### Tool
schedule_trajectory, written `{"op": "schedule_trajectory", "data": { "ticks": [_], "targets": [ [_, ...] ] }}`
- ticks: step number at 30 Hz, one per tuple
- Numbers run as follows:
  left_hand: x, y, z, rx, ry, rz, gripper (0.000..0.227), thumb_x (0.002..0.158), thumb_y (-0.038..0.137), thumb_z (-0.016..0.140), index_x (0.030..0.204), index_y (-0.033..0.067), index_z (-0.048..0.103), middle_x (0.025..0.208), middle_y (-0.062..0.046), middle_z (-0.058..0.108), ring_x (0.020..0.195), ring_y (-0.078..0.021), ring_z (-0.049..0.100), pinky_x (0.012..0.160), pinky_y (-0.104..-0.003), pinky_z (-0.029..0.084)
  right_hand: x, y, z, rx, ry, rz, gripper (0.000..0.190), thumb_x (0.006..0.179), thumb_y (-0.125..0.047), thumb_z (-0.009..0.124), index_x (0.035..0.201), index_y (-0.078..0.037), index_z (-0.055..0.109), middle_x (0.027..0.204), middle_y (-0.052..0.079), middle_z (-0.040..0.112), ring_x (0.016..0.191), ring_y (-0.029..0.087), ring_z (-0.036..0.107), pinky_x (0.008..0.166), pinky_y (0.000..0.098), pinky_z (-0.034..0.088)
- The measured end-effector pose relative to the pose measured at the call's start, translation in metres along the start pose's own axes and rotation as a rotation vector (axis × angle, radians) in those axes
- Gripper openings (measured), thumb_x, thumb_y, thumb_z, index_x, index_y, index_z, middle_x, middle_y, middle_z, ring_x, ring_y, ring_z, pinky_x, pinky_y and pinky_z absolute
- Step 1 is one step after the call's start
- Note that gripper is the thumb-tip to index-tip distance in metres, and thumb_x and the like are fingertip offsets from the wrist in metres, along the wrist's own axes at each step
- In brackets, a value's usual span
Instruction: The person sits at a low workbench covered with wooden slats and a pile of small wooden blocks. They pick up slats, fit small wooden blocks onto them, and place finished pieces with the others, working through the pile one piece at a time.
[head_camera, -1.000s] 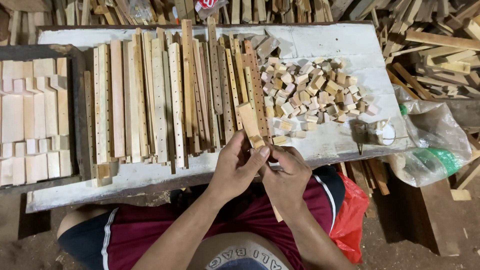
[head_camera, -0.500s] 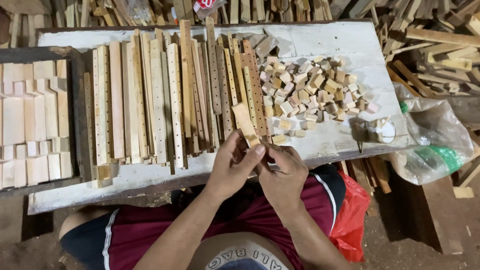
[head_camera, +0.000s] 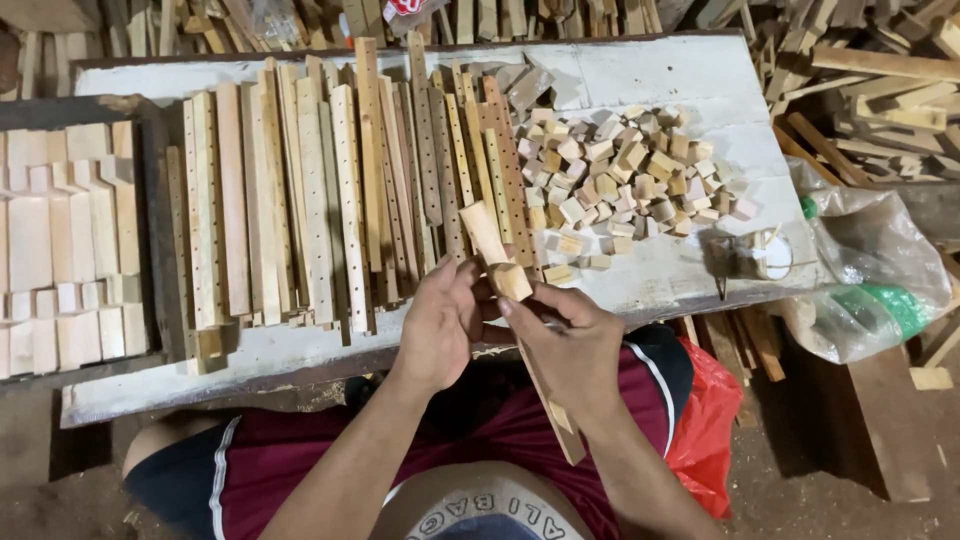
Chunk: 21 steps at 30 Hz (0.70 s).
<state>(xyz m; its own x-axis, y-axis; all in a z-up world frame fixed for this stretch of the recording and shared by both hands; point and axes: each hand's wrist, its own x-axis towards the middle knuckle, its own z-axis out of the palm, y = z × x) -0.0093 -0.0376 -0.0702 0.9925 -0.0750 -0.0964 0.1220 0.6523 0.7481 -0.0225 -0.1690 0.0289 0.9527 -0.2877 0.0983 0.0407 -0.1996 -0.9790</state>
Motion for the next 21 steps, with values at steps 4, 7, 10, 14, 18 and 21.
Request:
{"op": "schedule_trajectory", "data": {
  "ticks": [4,7,10,14,18,21],
  "targets": [
    [0.002,-0.028,-0.027,0.003,-0.003,0.105,0.057,0.100,0.055,0.052,0.139,0.0132,0.054,0.087,-0.008,0.061,0.069,-0.0141,0.063,0.063,-0.024,0.057,0.002,0.015,-0.009,-0.007,-0.022,0.132,0.030,0.066,-0.010,0.098,0.092,-0.005,0.083,0.071,0.009,0.075,0.061,0.009,0.064,0.057,0.0275,0.060],
    [0.012,-0.046,-0.035,0.012,-0.015,0.204,0.055,0.101,0.053,0.054,0.143,0.0166,0.052,0.083,-0.006,0.058,0.068,-0.0115,0.059,0.065,-0.018,0.054,0.001,0.021,-0.007,-0.029,-0.016,0.005,0.033,0.066,-0.007,0.098,0.093,-0.002,0.082,0.071,0.011,0.075,0.067,0.009,0.063,0.060,0.0296,0.058],
    [0.016,-0.026,-0.004,0.023,-0.077,-0.026,0.053,0.100,0.045,0.059,0.129,0.0010,0.059,0.095,-0.025,0.072,0.074,-0.0351,0.073,0.061,-0.051,0.064,0.000,0.022,-0.004,-0.203,0.013,-0.290,0.024,0.070,-0.006,0.094,0.091,-0.007,0.083,0.071,0.014,0.074,0.069,0.027,0.076,0.059,0.0358,0.058],
    [-0.006,0.031,0.041,0.294,-0.135,0.204,0.045,0.090,0.014,0.078,0.126,-0.0062,0.061,0.094,-0.022,0.074,0.077,-0.0191,0.067,0.064,-0.034,0.059,0.001,0.025,0.001,-0.334,0.094,-0.678,0.009,0.083,-0.007,0.083,0.078,-0.014,0.082,0.075,0.001,0.077,0.062,0.022,0.072,0.058,0.0288,0.058],
    [-0.009,0.040,0.041,0.290,-0.157,0.213,0.040,0.093,0.011,0.073,0.124,-0.0085,0.059,0.095,-0.020,0.075,0.077,-0.0156,0.065,0.064,-0.028,0.056,0.001,0.011,0.010,-0.345,0.152,-0.826,0.010,0.088,-0.007,0.078,0.080,-0.013,0.080,0.080,0.003,0.080,0.065,0.022,0.075,0.061,0.0285,0.059],
    [-0.010,0.040,0.039,0.295,-0.162,0.197,0.041,0.093,0.013,0.073,0.125,-0.0078,0.059,0.095,-0.019,0.075,0.076,-0.0158,0.065,0.063,-0.026,0.053,0.000,0.004,0.013,-0.324,0.167,-0.847,0.010,0.089,-0.008,0.077,0.080,-0.012,0.080,0.080,0.002,0.080,0.065,0.020,0.075,0.062,0.0268,0.059]
  ]
}}
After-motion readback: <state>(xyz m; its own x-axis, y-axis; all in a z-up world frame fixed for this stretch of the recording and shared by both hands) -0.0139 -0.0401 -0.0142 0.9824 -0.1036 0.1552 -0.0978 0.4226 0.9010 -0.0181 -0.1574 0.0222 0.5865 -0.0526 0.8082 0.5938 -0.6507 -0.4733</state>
